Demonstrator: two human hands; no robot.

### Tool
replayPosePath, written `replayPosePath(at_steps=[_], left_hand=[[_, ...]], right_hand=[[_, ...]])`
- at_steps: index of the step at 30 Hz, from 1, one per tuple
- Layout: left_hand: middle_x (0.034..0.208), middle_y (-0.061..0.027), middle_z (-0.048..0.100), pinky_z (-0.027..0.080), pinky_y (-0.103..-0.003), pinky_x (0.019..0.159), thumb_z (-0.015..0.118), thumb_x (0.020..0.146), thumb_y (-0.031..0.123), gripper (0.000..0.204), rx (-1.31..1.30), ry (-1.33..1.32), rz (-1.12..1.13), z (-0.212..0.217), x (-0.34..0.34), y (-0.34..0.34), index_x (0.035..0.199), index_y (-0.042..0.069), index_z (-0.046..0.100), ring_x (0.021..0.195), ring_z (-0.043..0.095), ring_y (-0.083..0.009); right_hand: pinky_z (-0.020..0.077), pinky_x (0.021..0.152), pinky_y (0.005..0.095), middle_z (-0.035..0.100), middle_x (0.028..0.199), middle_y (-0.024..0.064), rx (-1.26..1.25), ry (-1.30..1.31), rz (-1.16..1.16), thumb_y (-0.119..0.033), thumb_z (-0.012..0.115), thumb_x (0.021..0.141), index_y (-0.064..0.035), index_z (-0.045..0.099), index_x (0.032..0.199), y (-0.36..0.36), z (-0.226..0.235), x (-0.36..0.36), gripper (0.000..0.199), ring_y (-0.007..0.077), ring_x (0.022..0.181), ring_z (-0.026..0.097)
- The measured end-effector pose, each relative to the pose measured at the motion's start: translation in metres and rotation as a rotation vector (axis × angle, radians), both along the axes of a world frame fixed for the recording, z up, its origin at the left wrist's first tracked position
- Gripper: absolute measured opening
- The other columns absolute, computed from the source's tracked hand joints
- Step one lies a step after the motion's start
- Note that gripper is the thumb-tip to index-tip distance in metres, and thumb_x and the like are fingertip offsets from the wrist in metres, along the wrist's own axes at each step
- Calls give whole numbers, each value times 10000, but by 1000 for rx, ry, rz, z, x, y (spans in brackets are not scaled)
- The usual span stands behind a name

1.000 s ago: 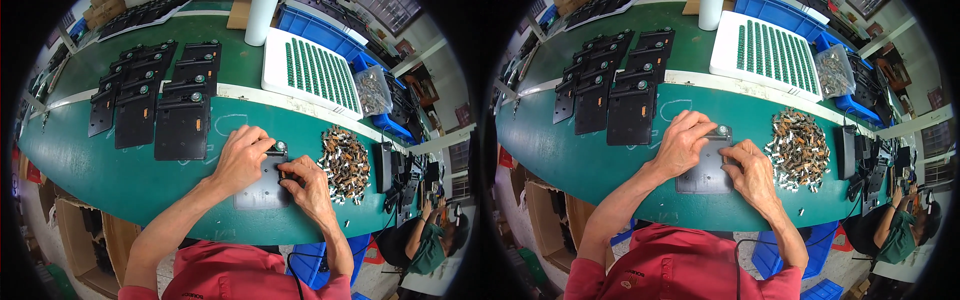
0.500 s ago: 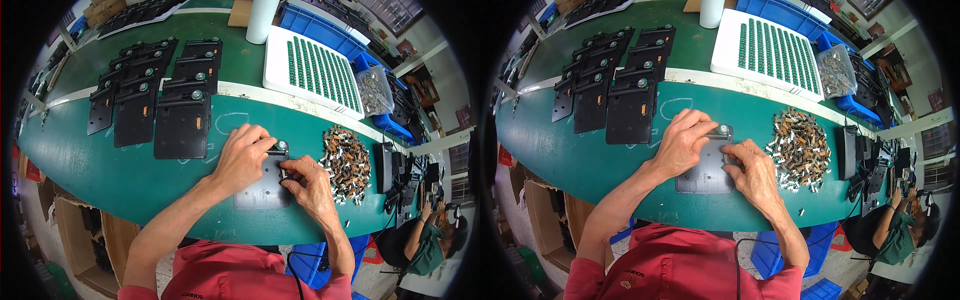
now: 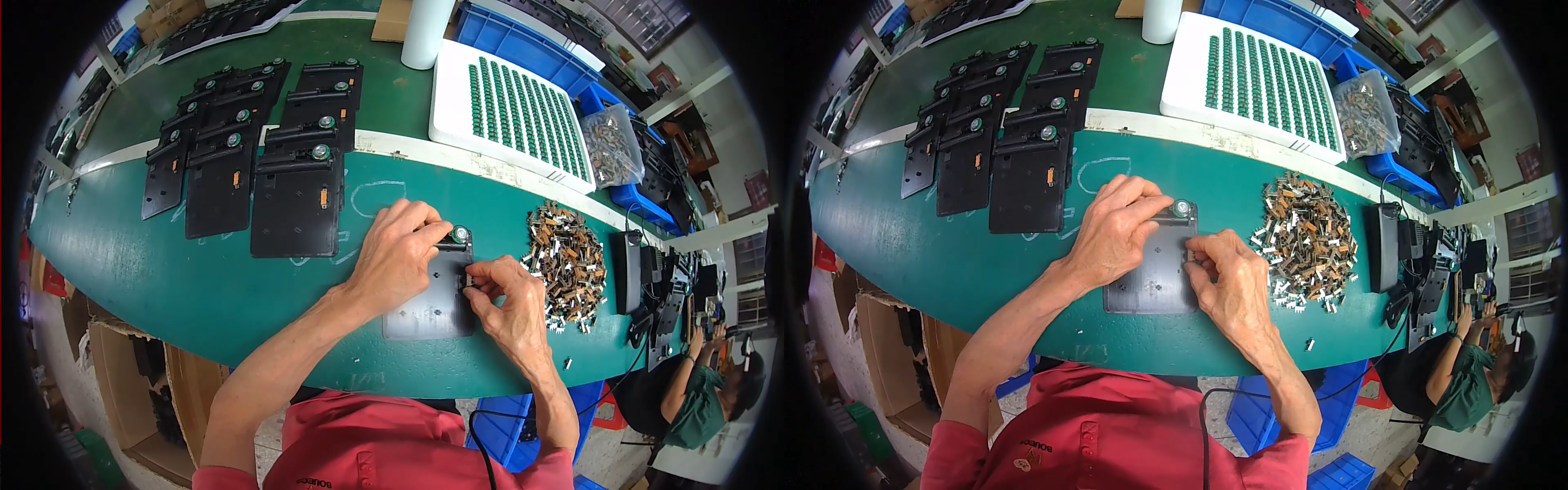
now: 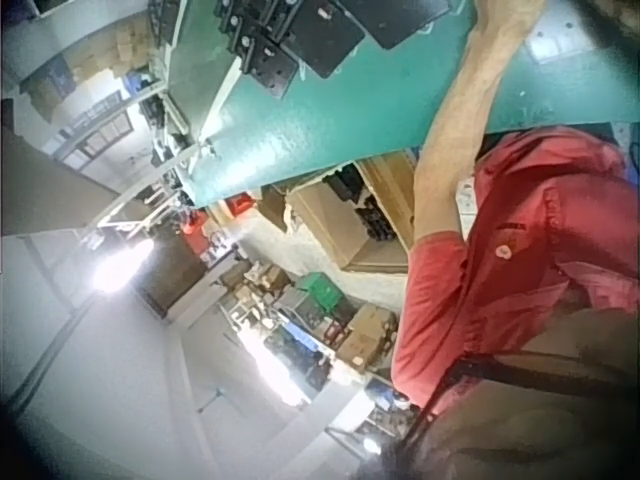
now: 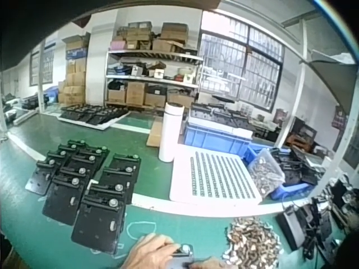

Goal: The person assembles electronic parts into black plastic housings by hand, taking components from a component tray and inserting them into the housings.

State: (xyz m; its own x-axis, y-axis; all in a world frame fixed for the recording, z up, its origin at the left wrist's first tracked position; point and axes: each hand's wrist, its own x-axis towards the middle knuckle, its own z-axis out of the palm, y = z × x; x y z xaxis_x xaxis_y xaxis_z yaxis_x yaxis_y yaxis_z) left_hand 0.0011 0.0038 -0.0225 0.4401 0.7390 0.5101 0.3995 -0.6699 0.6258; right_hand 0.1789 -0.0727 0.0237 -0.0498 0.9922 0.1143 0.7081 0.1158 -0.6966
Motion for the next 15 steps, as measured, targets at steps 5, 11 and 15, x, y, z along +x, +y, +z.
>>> replayPosePath(at_steps=[5, 11, 15], left_hand=[[981, -111, 608, 473, -395, 834, 657, 688, -105, 350, 6, 6, 8, 0, 0, 0, 1027, -29, 687, 917, 571, -282], [984, -108, 607, 468, -395, 832, 662, 690, -107, 348, 7, 3, 2, 1, 0, -1, 1028, -29, 687, 911, 566, -282], [982, -107, 607, 467, -395, 838, 664, 691, -110, 353, -8, 10, 8, 2, -1, -1, 1034, -27, 688, 918, 564, -282]], right_hand=[[554, 650, 360, 666, 834, 169, -24, -54, -22, 55, 688, 735, 34, 689, 962, 3, 4, -7, 228, 275, 714, 685], [554, 658, 365, 674, 831, 180, -66, -68, -35, 58, 692, 721, 42, 696, 937, 9, 8, -8, 216, 289, 725, 691], [554, 660, 374, 674, 826, 183, -86, -64, -40, 52, 698, 722, 40, 700, 942, 8, 8, -10, 220, 286, 721, 691]])
